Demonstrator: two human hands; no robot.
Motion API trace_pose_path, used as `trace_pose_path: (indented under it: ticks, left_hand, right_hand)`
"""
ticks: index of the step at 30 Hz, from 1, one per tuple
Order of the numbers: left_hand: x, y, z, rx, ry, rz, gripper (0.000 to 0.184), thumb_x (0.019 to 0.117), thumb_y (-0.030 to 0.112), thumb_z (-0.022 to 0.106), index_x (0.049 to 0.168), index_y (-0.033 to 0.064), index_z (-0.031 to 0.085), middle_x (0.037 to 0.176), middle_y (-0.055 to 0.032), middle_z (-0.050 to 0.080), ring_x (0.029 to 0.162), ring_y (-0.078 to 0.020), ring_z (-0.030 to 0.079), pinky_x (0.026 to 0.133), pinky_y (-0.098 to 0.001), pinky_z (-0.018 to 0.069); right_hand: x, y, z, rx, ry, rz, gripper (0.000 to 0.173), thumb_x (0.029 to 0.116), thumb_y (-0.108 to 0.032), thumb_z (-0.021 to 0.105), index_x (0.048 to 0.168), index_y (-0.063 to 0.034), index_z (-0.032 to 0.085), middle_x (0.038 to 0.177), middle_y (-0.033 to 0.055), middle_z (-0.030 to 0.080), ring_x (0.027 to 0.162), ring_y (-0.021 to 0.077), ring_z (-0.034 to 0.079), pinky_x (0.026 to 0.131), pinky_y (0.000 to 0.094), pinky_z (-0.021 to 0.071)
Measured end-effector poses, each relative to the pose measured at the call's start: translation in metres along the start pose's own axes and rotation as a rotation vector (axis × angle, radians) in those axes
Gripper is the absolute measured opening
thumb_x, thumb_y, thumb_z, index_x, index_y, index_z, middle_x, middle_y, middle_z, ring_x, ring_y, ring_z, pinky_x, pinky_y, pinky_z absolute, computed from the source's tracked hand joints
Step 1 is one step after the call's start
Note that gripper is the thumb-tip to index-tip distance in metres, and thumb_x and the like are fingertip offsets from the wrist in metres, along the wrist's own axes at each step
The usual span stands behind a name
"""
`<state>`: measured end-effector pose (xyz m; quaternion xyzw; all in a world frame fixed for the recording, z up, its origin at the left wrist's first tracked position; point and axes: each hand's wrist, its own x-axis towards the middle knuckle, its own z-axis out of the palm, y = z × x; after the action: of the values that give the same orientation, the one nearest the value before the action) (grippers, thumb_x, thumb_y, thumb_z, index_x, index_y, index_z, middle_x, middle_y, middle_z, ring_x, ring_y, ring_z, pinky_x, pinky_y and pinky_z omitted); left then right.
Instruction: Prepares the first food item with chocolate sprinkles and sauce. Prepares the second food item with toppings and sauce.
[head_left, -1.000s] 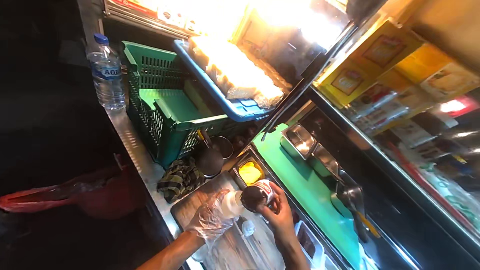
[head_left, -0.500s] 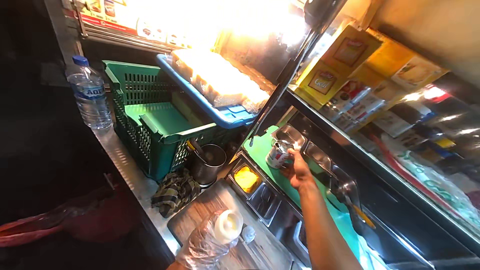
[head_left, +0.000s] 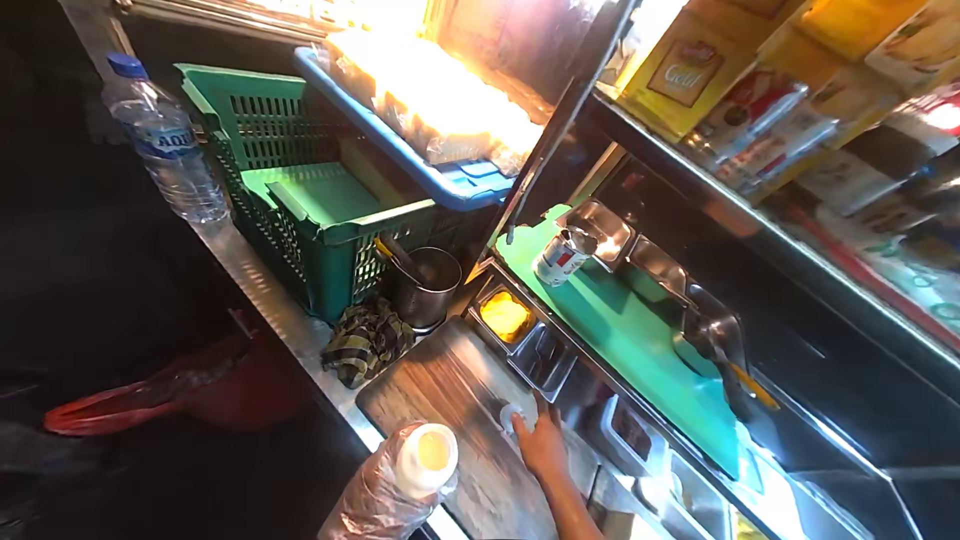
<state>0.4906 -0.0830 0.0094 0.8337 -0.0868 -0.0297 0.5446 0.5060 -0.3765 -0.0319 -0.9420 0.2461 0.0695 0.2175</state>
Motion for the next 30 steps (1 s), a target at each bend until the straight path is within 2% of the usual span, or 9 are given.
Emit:
trace_pose_path:
  ticks: [3, 7, 10, 13, 15, 17, 22, 26, 30]
  left_hand:
    - [0.003, 0.008, -0.001, 0.007, -0.067, 0.014, 0.085, 0.0717, 0.048, 0.089, 0.134, -0.0021, 0.06, 0.128, -0.0172, 0.068, 0.123, -0.021, 0.064, 0.11, -0.0351, 0.0472]
    - [0.004, 0.01, 0.011, 0.037, -0.073, 0.044, 0.088, 0.0658, 0.049, 0.093, 0.132, 0.0015, 0.061, 0.125, -0.0094, 0.07, 0.119, -0.0108, 0.065, 0.107, -0.028, 0.05]
    - [0.009, 0.023, 0.019, 0.026, -0.12, 0.0, 0.088, 0.0646, 0.045, 0.093, 0.134, 0.0018, 0.06, 0.126, -0.009, 0.069, 0.12, -0.0116, 0.063, 0.107, -0.0288, 0.0475]
    - [0.009, 0.005, 0.034, 0.035, -0.167, 0.138, 0.087, 0.0665, 0.049, 0.092, 0.135, 0.0066, 0.06, 0.126, -0.0039, 0.069, 0.118, -0.007, 0.064, 0.106, -0.0273, 0.0516]
    - [0.011, 0.008, 0.046, 0.016, -0.252, 0.181, 0.087, 0.0671, 0.049, 0.092, 0.136, 0.007, 0.06, 0.128, -0.0049, 0.069, 0.119, -0.0078, 0.063, 0.106, -0.0281, 0.0512]
    - [0.015, 0.02, 0.059, -0.005, -0.335, 0.191, 0.085, 0.0685, 0.049, 0.091, 0.137, 0.0092, 0.06, 0.128, -0.0041, 0.069, 0.119, -0.0077, 0.064, 0.105, -0.029, 0.0522]
    - [0.012, 0.051, 0.092, 0.11, -0.453, 0.346, 0.073, 0.0756, 0.051, 0.084, 0.131, 0.009, 0.064, 0.122, -0.0057, 0.071, 0.115, -0.0121, 0.066, 0.103, -0.0326, 0.0525]
    - [0.009, 0.061, 0.109, 0.08, -0.528, 0.436, 0.068, 0.0765, 0.05, 0.083, 0.128, 0.009, 0.067, 0.118, -0.0062, 0.072, 0.111, -0.0129, 0.068, 0.1, -0.0332, 0.0542]
    - [0.001, 0.055, 0.119, 0.07, -0.613, 0.439, 0.074, 0.0759, 0.052, 0.083, 0.133, 0.0102, 0.064, 0.123, -0.0077, 0.071, 0.116, -0.0171, 0.066, 0.104, -0.0372, 0.0522]
  right_hand:
    - [0.024, 0.018, 0.032, -0.021, -0.172, 0.14, 0.098, 0.0831, -0.068, 0.07, 0.163, -0.0302, 0.028, 0.157, 0.0179, 0.043, 0.134, 0.0379, 0.054, 0.103, 0.0573, 0.0511]
    - [0.03, 0.029, 0.051, 0.236, -0.147, 0.083, 0.067, 0.0817, -0.042, 0.078, 0.142, -0.0195, 0.06, 0.134, 0.0135, 0.063, 0.119, 0.0281, 0.063, 0.101, 0.0496, 0.0527]
    - [0.001, 0.021, 0.02, 1.135, -0.048, 0.093, 0.056, 0.0863, -0.013, 0.076, 0.136, 0.0027, 0.056, 0.114, 0.0189, 0.069, 0.086, 0.0233, 0.07, 0.076, 0.0381, 0.0614]
    - [-0.046, 0.013, -0.045, 1.918, -0.303, -0.049, 0.061, 0.0825, -0.022, 0.082, 0.134, -0.003, 0.055, 0.122, 0.0288, 0.065, 0.099, 0.0362, 0.071, 0.084, 0.0479, 0.0607]
    - [-0.069, 0.014, -0.087, 1.76, -0.358, -0.257, 0.059, 0.0831, -0.022, 0.082, 0.133, -0.0027, 0.057, 0.127, 0.0271, 0.064, 0.105, 0.0343, 0.069, 0.088, 0.0468, 0.0593]
    - [-0.083, 0.011, -0.126, 1.164, -0.279, -0.516, 0.052, 0.0878, -0.017, 0.078, 0.134, -0.0005, 0.059, 0.129, 0.0167, 0.066, 0.11, 0.0241, 0.069, 0.091, 0.0401, 0.0601]
    - [-0.108, -0.014, -0.177, 0.034, -0.348, -0.87, 0.053, 0.0914, -0.009, 0.066, 0.143, -0.0193, 0.059, 0.151, 0.0058, 0.055, 0.137, 0.0228, 0.052, 0.113, 0.0418, 0.0465]
    - [-0.116, -0.015, -0.196, -0.154, -0.445, -0.795, 0.053, 0.0929, -0.012, 0.066, 0.145, -0.016, 0.056, 0.147, 0.0113, 0.056, 0.133, 0.0284, 0.057, 0.108, 0.0456, 0.0494]
    - [-0.128, -0.022, -0.19, -0.332, -0.519, -0.247, 0.063, 0.1004, -0.062, 0.046, 0.131, -0.0096, 0.06, 0.104, 0.0166, 0.07, 0.1, 0.0353, 0.07, 0.087, 0.0559, 0.0551]
